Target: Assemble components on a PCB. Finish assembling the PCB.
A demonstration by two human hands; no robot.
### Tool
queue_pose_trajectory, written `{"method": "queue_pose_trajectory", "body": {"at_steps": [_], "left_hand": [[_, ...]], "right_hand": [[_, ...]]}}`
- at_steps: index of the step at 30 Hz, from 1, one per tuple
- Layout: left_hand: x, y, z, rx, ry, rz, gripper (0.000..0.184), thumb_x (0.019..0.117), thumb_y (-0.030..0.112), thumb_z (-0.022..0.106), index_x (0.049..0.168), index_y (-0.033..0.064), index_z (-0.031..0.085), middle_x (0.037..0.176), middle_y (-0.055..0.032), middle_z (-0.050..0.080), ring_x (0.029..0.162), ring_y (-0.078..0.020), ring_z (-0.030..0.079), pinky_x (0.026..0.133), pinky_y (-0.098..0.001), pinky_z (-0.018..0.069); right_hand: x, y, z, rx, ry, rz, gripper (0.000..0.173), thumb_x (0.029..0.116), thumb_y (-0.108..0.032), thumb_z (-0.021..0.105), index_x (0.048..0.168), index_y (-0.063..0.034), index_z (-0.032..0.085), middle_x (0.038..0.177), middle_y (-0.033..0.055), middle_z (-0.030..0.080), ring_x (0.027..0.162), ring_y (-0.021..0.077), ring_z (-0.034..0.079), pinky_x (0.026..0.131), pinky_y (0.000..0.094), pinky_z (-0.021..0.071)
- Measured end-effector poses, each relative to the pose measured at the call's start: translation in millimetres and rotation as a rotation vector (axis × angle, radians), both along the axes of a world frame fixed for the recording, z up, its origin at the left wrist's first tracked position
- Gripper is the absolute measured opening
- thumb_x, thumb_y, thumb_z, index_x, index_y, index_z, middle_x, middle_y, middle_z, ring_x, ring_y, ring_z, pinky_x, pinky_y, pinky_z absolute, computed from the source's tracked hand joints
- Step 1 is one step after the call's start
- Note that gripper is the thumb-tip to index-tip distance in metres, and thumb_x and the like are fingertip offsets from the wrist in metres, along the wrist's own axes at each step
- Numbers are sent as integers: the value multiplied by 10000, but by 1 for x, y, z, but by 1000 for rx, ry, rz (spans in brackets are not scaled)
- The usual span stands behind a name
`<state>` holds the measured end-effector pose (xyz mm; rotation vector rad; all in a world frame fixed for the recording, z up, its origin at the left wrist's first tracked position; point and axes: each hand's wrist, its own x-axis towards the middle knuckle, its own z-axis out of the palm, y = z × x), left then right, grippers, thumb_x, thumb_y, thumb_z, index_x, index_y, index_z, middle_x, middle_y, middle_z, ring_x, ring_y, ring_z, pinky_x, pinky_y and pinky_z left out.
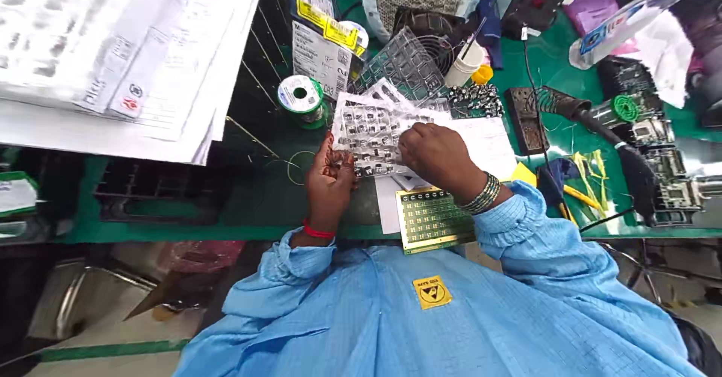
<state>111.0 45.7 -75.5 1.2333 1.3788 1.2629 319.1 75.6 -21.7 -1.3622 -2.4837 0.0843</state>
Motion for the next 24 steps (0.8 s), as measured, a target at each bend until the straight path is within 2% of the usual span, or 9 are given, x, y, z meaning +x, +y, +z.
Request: {"method": "queue_pose_trajectory", "body": {"at_steps": [4,7,10,14,18,20,24], "left_hand": [[-1,1,-3,19,20,-9,580,992,111,586,1483,-95,356,1011,-66,666,674,-19,657,613,-207,588],[-1,1,-2,19,-5,-6,571,991,91,589,1482,-90,359,1009,-59,661,664,-20,654,603,-196,584],[0,1,-2,12,-20,0,571,981,84,597,1478,-85,370,988,-53,668,651,-25,654,593,-202,586],[0,0,-2,6,-33,-1,571,985,79,598,1477,-96,365,990,-55,668,652,-21,653,596,-197,583],[0,0,-1,15,-38,1,561,985,75,590,1466,-108,366,974,-41,668,645,-7,647,590,-185,578],[1,0,-1,8,-34,1,561,987,79,589,1467,-106,365,980,-45,666,648,-6,646,593,-184,578],[0,0,-1,2,-18,5,557,990,89,596,1472,-91,380,984,-52,670,657,-15,651,601,-191,581]], "right_hand": [[8,-3,-4,49,95,-12,132,931,-108,625,916,-2,702,862,171,689,760,342,702,576,478,540],[13,-3,-4,18,143,17,149,955,-123,620,948,-25,732,890,149,712,799,323,712,625,484,556],[11,-3,-2,-36,132,22,147,940,-136,639,920,-47,754,879,134,726,832,322,719,670,503,563],[1,-2,2,-109,68,-41,142,931,-120,645,907,-23,746,877,161,718,850,358,713,689,532,555],[-9,2,12,-240,30,-119,152,931,-127,630,900,-7,718,863,171,690,816,365,693,649,551,521],[-9,4,16,-323,45,-129,150,932,-129,635,950,-11,726,878,164,693,812,352,692,658,560,522],[-5,6,18,-395,95,-143,140,949,-150,656,955,-37,739,879,131,704,807,310,688,697,542,532]]}}
